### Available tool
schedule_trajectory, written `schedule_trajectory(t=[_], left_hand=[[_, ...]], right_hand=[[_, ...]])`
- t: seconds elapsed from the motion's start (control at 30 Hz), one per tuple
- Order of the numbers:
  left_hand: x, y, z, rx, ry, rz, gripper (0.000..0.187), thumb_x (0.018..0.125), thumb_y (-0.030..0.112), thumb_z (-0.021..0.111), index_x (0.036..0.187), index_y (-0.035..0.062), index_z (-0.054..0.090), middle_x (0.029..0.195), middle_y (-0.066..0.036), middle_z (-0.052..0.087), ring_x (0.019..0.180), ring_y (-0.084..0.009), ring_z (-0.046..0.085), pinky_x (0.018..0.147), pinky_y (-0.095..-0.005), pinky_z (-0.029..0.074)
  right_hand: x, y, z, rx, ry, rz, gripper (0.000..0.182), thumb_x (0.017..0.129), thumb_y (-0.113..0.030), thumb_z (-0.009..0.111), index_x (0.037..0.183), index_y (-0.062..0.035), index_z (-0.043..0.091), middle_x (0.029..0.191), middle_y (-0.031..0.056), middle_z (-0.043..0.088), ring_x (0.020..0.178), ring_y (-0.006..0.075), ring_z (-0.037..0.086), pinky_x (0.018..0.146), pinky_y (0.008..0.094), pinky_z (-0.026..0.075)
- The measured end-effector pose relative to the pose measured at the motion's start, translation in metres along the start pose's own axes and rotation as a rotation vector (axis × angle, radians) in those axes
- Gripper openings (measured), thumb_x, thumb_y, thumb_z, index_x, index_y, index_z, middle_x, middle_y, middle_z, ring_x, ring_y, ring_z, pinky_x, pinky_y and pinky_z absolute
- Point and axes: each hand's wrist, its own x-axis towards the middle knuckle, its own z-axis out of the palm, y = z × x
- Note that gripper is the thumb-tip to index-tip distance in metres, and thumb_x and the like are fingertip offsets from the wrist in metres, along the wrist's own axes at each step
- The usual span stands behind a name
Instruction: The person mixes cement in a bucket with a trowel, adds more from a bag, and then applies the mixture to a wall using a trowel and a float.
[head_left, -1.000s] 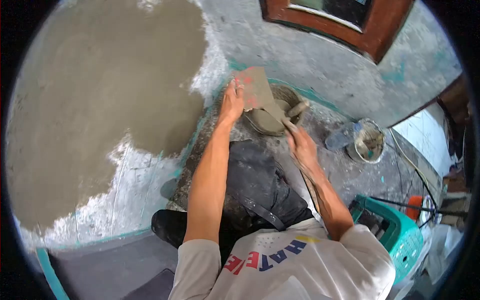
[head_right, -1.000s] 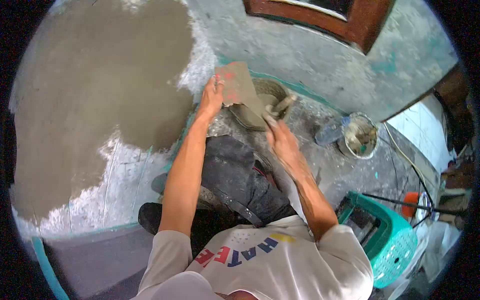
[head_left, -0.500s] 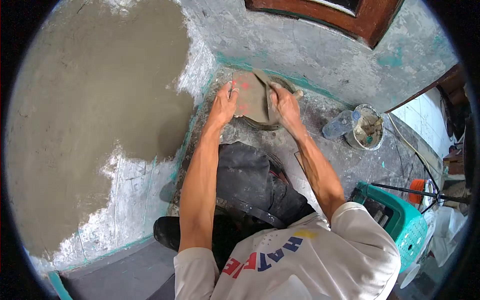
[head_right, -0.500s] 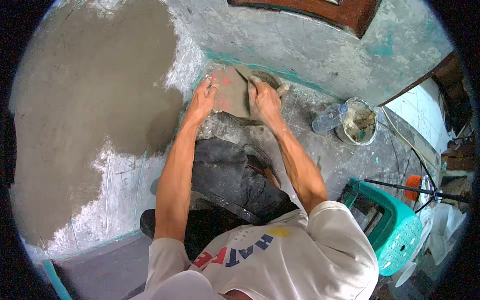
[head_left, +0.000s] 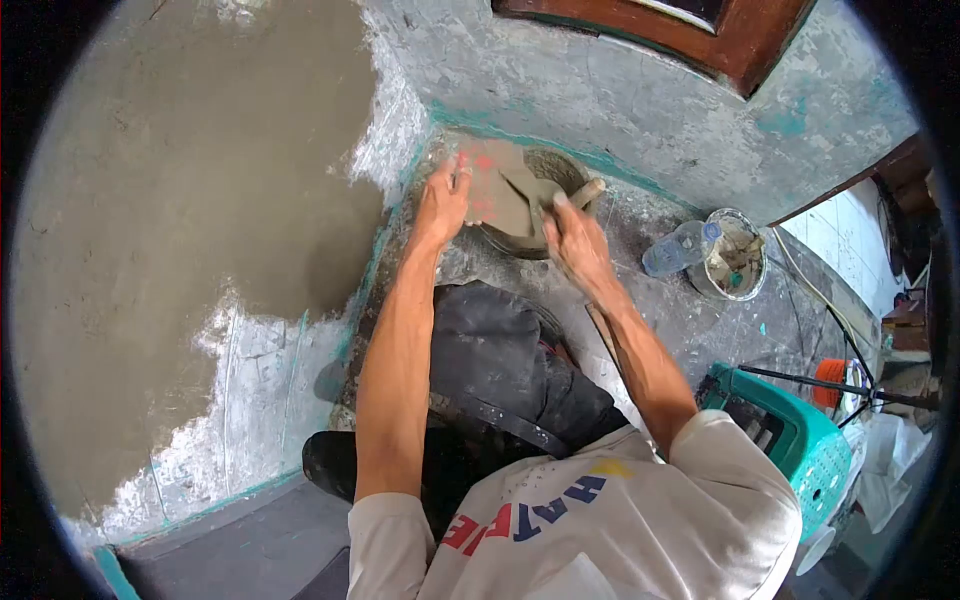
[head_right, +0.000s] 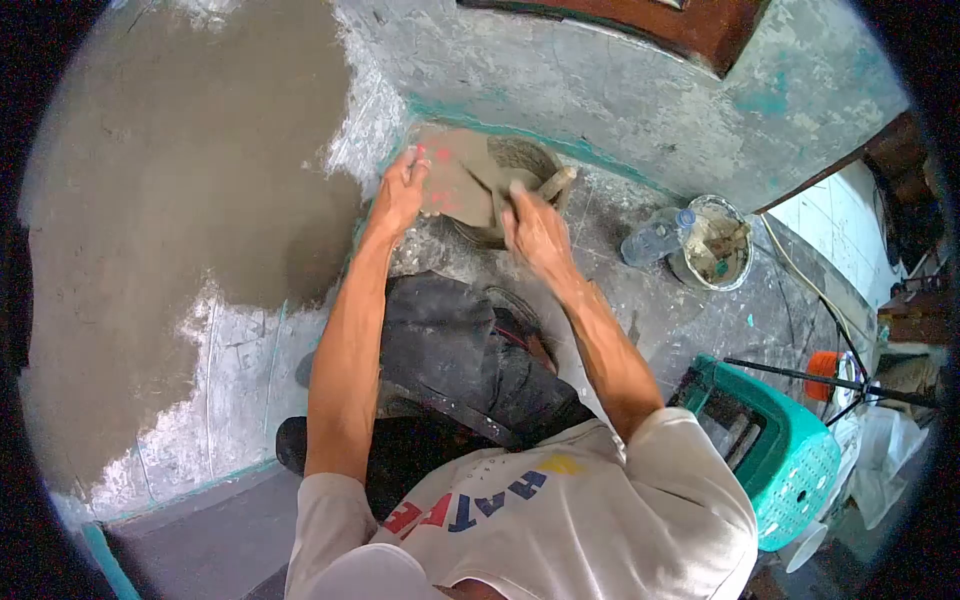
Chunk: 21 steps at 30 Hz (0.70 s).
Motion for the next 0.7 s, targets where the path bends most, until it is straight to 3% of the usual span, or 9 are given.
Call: schedule_trajectory(t=[0.07, 0.13, 0.17, 0.23, 0.37, 0.47, 0.53, 0.57, 0.7], left_hand=[[-0.005, -0.005, 0.006, 0.062, -0.055, -0.023, 0.05, 0.109, 0.022, 0.049, 0.144, -0.012, 0.05, 0.137, -0.029, 0.064, 0.126, -0.0394, 0.064, 0.107, -0.0442, 0.049], [0.003, -0.021, 0.003, 0.262, 0.198, 0.059, 0.049, 0.109, 0.022, 0.049, 0.145, -0.0109, 0.05, 0.137, -0.029, 0.064, 0.127, -0.0399, 0.063, 0.108, -0.0441, 0.048], [0.008, -0.034, -0.002, 0.264, 0.209, 0.054, 0.049, 0.109, 0.022, 0.049, 0.145, -0.0109, 0.05, 0.137, -0.029, 0.064, 0.127, -0.0399, 0.063, 0.108, -0.0441, 0.048], [0.023, -0.051, -0.009, 0.182, 0.179, 0.057, 0.052, 0.11, 0.025, 0.05, 0.149, -0.0094, 0.048, 0.143, -0.031, 0.059, 0.135, -0.0402, 0.058, 0.112, -0.0428, 0.046], [0.022, -0.043, -0.006, 0.172, 0.135, 0.025, 0.063, 0.109, 0.032, 0.051, 0.152, -0.0128, 0.041, 0.15, -0.032, 0.053, 0.14, -0.0386, 0.053, 0.116, -0.0414, 0.042], [0.015, -0.022, 0.002, 0.305, 0.089, 0.13, 0.061, 0.109, 0.034, 0.05, 0.152, -0.0093, 0.043, 0.148, -0.032, 0.054, 0.138, -0.0412, 0.055, 0.114, -0.0426, 0.043], [0.004, -0.003, 0.006, 0.298, 0.082, 0.241, 0.044, 0.111, 0.027, 0.045, 0.141, -0.0049, 0.055, 0.13, -0.03, 0.066, 0.118, -0.0429, 0.067, 0.1, -0.0484, 0.05], [0.005, -0.01, 0.004, 0.3, 0.093, 0.231, 0.044, 0.111, 0.027, 0.045, 0.141, -0.0049, 0.055, 0.13, -0.03, 0.066, 0.118, -0.0429, 0.067, 0.1, -0.0484, 0.05], [0.013, -0.015, -0.001, 0.297, 0.17, 0.188, 0.044, 0.111, 0.027, 0.046, 0.143, -0.0012, 0.054, 0.127, -0.029, 0.067, 0.115, -0.0459, 0.066, 0.097, -0.05, 0.051]], right_hand=[[0.025, 0.012, 0.003, -0.003, 0.056, -0.043, 0.022, 0.1, -0.019, 0.063, 0.115, -0.0038, 0.061, 0.097, 0.0275, 0.069, 0.086, 0.0513, 0.065, 0.071, 0.0574, 0.052], [0.048, 0.001, -0.013, 0.119, 0.024, 0.09, 0.022, 0.101, -0.021, 0.063, 0.115, -0.0032, 0.061, 0.099, 0.0269, 0.069, 0.085, 0.0511, 0.065, 0.071, 0.0569, 0.052], [0.043, -0.001, -0.017, 0.124, 0.017, 0.083, 0.022, 0.101, -0.021, 0.063, 0.115, -0.0032, 0.061, 0.099, 0.0269, 0.069, 0.085, 0.0511, 0.065, 0.071, 0.0569, 0.052], [0.016, -0.004, -0.03, -0.019, 0.013, -0.188, 0.024, 0.102, -0.023, 0.062, 0.115, -0.0026, 0.061, 0.101, 0.0264, 0.07, 0.085, 0.0507, 0.066, 0.07, 0.0562, 0.051], [-0.005, -0.032, -0.043, 0.054, -0.099, -0.007, 0.024, 0.103, -0.022, 0.061, 0.116, -0.0015, 0.06, 0.099, 0.0265, 0.07, 0.084, 0.0495, 0.066, 0.07, 0.0557, 0.051], [0.034, -0.019, -0.033, 0.051, 0.003, -0.128, 0.021, 0.102, -0.017, 0.06, 0.117, -0.0016, 0.06, 0.093, 0.0254, 0.068, 0.079, 0.0474, 0.065, 0.067, 0.0551, 0.05], [0.056, -0.018, -0.029, 0.058, 0.005, -0.176, 0.022, 0.102, -0.016, 0.06, 0.118, -0.0016, 0.06, 0.093, 0.025, 0.068, 0.079, 0.0472, 0.064, 0.066, 0.0548, 0.05], [0.059, -0.018, -0.027, 0.066, 0.007, -0.212, 0.022, 0.101, -0.015, 0.06, 0.118, -0.0016, 0.06, 0.093, 0.0247, 0.068, 0.078, 0.0471, 0.064, 0.065, 0.0545, 0.05], [0.012, 0.002, -0.023, -0.085, -0.324, -0.183, 0.026, 0.1, -0.016, 0.061, 0.123, -0.0035, 0.061, 0.1, 0.0245, 0.07, 0.086, 0.0471, 0.067, 0.071, 0.0535, 0.053]])
